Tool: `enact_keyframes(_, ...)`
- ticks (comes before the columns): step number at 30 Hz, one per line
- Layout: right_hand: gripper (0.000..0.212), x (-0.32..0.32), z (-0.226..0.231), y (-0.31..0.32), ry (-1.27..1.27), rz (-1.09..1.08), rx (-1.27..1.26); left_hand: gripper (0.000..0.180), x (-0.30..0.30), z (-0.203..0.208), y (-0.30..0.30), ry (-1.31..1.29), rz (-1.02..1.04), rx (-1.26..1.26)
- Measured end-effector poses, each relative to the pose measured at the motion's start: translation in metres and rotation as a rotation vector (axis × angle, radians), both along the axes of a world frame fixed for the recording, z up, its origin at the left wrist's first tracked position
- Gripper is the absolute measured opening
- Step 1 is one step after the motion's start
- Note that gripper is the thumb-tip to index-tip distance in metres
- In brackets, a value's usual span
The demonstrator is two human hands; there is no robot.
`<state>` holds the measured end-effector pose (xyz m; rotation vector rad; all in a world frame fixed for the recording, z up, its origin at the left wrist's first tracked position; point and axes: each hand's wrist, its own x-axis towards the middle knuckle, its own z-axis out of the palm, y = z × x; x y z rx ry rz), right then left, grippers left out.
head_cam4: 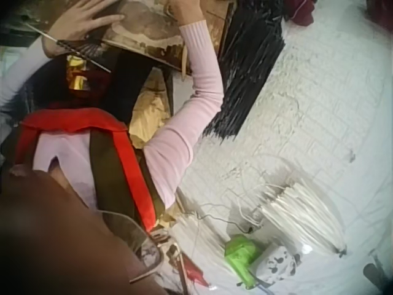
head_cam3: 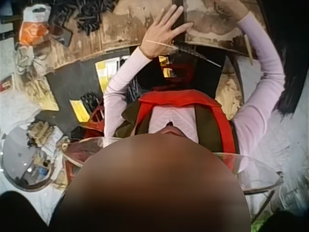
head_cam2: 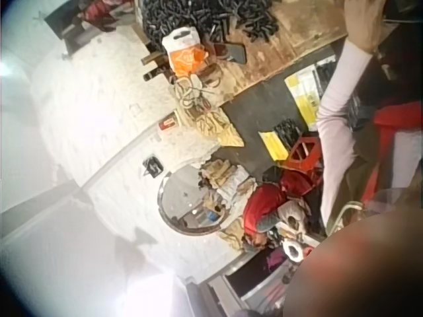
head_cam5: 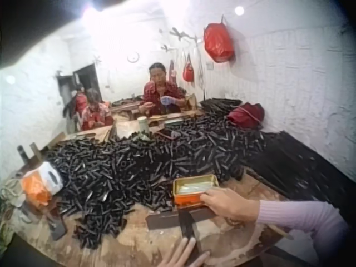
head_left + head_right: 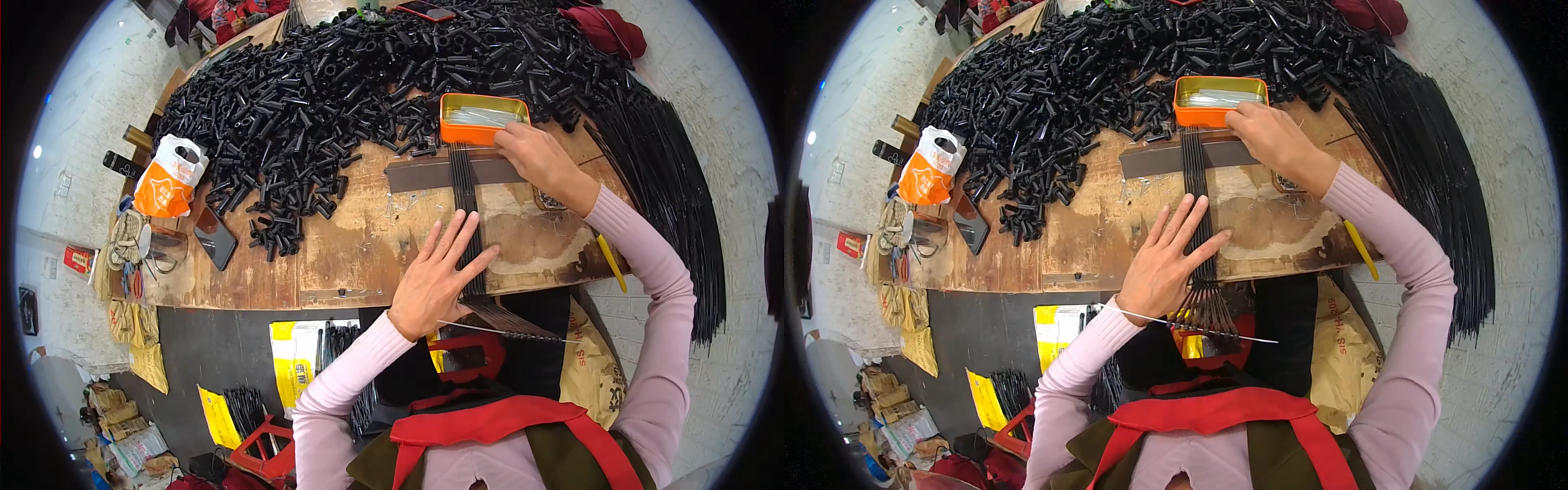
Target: Assemble bundles of black wires by aligning them on a jig, cutting them to length with pliers, and organizing them.
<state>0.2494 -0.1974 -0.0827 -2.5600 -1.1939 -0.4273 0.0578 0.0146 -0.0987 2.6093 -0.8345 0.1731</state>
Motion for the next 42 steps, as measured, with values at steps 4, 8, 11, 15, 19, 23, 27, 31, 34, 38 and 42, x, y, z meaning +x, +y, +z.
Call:
enact_keyframes(4, 0.011, 0.000, 0.007, 0.002, 0.033, 0.037, 0.018, 0.079, 0.001, 0.000, -0.001, -0.005, -0.002, -0.025)
enact_keyframes(8, 0.012, 0.009, 0.003, -0.003, 0.016, 0.143, 0.036, 0.080, 0.001, 0.000, -0.001, 0.003, -0.007, 0.009)
enact_keyframes(11, 0.015, 0.008, 0.001, -0.001, -0.011, 0.149, 0.035, 0.081, 0.001, 0.000, 0.000, 0.007, -0.007, -0.002)
enact_keyframes(15, 0.013, 0.009, 0.004, 0.013, 0.063, 0.173, 0.098, 0.081, 0.002, 0.000, 0.000, 0.007, -0.009, -0.039)
enact_keyframes(19, 0.016, 0.017, 0.019, 0.023, 0.109, 0.173, 0.261, 0.080, 0.000, 0.001, 0.000, 0.011, -0.016, -0.039)
enact_keyframes(23, 0.016, 0.074, 0.028, 0.027, 0.258, -0.076, -0.167, 0.080, -0.003, -0.001, 0.001, -0.033, -0.031, -0.088)
enact_keyframes(27, 0.017, 0.089, 0.026, 0.023, 0.310, -0.040, -0.198, 0.083, -0.010, -0.001, 0.007, -0.049, -0.077, -0.040)
enact_keyframes(31, 0.020, 0.070, 0.037, 0.018, 0.235, -0.096, -0.077, 0.085, -0.012, -0.004, 0.008, -0.088, -0.071, 0.000)
enact_keyframes(34, 0.026, 0.033, 0.039, 0.014, -0.052, 0.062, 0.077, 0.085, -0.011, -0.003, 0.009, -0.103, -0.071, -0.019)
enact_keyframes(38, 0.030, -0.002, 0.021, 0.011, 0.001, 0.117, -0.050, 0.083, -0.011, -0.002, 0.010, -0.088, -0.067, -0.026)
enact_keyframes(42, 0.034, -0.012, 0.021, 0.003, 0.089, 0.156, -0.018, 0.082, -0.010, -0.002, 0.008, -0.088, -0.067, -0.013)
